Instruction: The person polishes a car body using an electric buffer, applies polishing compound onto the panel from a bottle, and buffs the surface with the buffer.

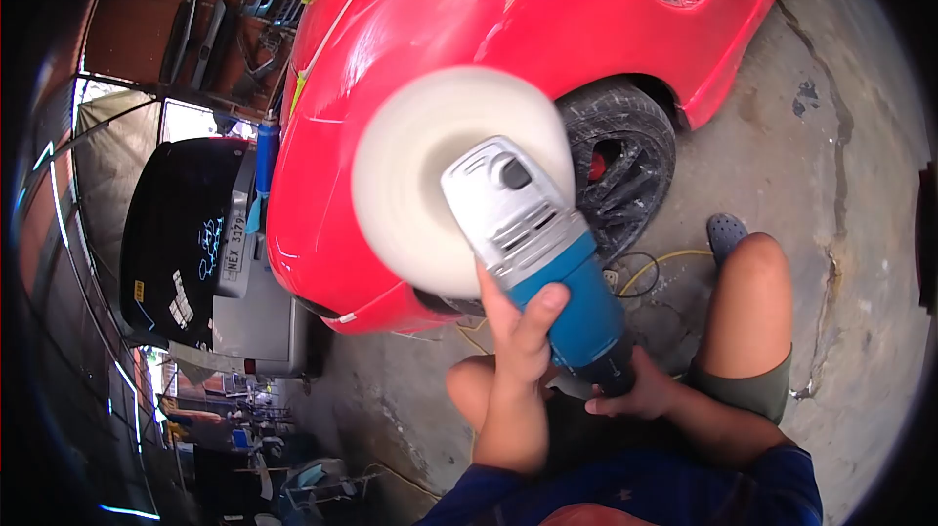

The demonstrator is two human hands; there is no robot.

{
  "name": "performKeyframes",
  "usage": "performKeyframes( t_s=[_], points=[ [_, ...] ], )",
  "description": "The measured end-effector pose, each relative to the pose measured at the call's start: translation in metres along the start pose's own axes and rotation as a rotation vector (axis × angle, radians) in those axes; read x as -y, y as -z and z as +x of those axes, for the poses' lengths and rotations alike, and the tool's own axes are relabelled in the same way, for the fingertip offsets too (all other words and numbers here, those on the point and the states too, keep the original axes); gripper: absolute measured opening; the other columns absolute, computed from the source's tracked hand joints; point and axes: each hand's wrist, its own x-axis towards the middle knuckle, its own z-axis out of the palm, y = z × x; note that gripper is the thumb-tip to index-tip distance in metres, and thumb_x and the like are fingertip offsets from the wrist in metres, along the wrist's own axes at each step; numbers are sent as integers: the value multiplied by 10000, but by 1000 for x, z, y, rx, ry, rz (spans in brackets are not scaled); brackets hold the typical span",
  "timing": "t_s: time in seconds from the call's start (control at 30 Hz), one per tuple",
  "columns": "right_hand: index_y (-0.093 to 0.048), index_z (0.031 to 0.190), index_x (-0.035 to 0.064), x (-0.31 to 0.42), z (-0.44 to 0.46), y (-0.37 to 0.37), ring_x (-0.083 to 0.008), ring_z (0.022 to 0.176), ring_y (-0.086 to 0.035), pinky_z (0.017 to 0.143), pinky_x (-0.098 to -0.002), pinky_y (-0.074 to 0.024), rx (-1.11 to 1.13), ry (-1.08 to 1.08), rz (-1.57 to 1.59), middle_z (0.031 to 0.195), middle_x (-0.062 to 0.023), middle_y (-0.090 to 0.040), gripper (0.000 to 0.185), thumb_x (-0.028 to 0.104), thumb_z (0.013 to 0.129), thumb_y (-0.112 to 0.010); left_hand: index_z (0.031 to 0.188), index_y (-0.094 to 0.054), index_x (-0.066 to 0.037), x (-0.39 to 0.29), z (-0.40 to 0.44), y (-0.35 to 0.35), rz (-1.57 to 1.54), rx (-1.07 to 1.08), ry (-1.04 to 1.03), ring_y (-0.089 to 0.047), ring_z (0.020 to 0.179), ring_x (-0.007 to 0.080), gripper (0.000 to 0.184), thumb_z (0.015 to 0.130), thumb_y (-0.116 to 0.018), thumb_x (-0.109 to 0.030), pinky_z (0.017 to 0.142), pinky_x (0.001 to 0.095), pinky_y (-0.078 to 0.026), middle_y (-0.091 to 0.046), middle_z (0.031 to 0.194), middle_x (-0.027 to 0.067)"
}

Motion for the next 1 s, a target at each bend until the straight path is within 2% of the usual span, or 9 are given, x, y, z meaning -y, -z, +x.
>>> performKeyframes(
  t_s=[0.07, 0.17, 0.37, 0.47, 0.57, 0.67, 0.77, 0.87, 1.0],
  points=[
    [-705, 1042, 22, -3, -1, 6, -146, 749, -716, 727, -326, -574, 16, -36, 85, 891, -60, -742, 340, 190, 839, -920, 1565, -326, -8, -1, 8, -18, 54, 15, -6, -654, 1218, 278, 864, 905, -843, -213, 1041, 416, -546, -609, 1385, 201],
    [-670, 944, 40, 4, -2, 8, -120, 629, -666, 613, -304, -526, -3, 54, 237, 787, -40, -700, 264, 139, 855, -898, 1520, -354, -6, -1, 21, -40, 102, 44, 4, -650, 1219, 262, 819, 908, -866, -189, 1039, 417, -547, -612, 1372, 193],
    [-652, 947, 51, 1, 1, 12, -129, 648, -671, 626, -313, -529, 56, 88, 392, 767, -31, -679, 260, 87, 849, -891, 1508, -348, 16, 7, 37, -59, 198, 110, 34, -650, 1207, 251, 849, 891, -892, -196, 1041, 405, -539, -612, 1355, 190],
    [-681, 1086, 23, -9, 1, 14, -152, 690, -692, 645, -319, -557, 89, 32, 364, 786, -56, -680, 286, 47, 861, -856, 1512, -348, 22, 11, 37, -57, 244, 128, 43, -643, 1218, 253, 879, 875, -905, -216, 1054, 401, -529, -604, 1368, 191],
    [-675, 995, 52, 5, -4, 14, -125, 726, -685, 702, -329, -554, 87, 3, 351, 851, -28, -701, 285, 140, 846, -901, 1547, -327, 29, 9, 31, -55, 210, 86, 63, -630, 1256, 271, 934, 859, -909, -219, 1084, 413, -509, -588, 1409, 208],
    [-706, 1075, 50, 6, -3, 8, -123, 852, -699, 808, -336, -567, 22, 75, 311, 916, -22, -719, 351, 192, 833, -916, 1532, -355, 48, 8, 23, -51, 147, -5, 58, -643, 1219, 297, 923, 845, -902, -235, 1045, 439, -529, -598, 1384, 221],
    [-717, 1194, 41, 2, 2, 11, -133, 962, -700, 908, -341, -560, 133, 49, 256, 993, -32, -747, 467, 234, 823, -924, 1518, -382, 66, 6, 13, -48, 87, -121, 42, -656, 1183, 322, 914, 831, -895, -251, 1006, 464, -549, -609, 1359, 235],
    [-709, 1260, 23, 2, 7, 9, -151, 1026, -713, 959, -348, -556, 195, 58, 249, 1095, -64, -774, 524, 256, 834, -905, 1503, -409, 85, 4, 1, -50, 25, -241, 24, -668, 1147, 347, 907, 817, -888, -267, 967, 490, -569, -619, 1334, 249],
    [-702, 1278, 8, -3, 11, 1, -179, 1105, -722, 1022, -359, -545, 162, 81, 212, 1164, -97, -784, 555, 287, 838, -891, 1483, -445, 109, 7, -13, -54, -38, -376, -4, -685, 1098, 381, 903, 799, -879, -289, 915, 524, -595, -633, 1300, 267]
  ],
)
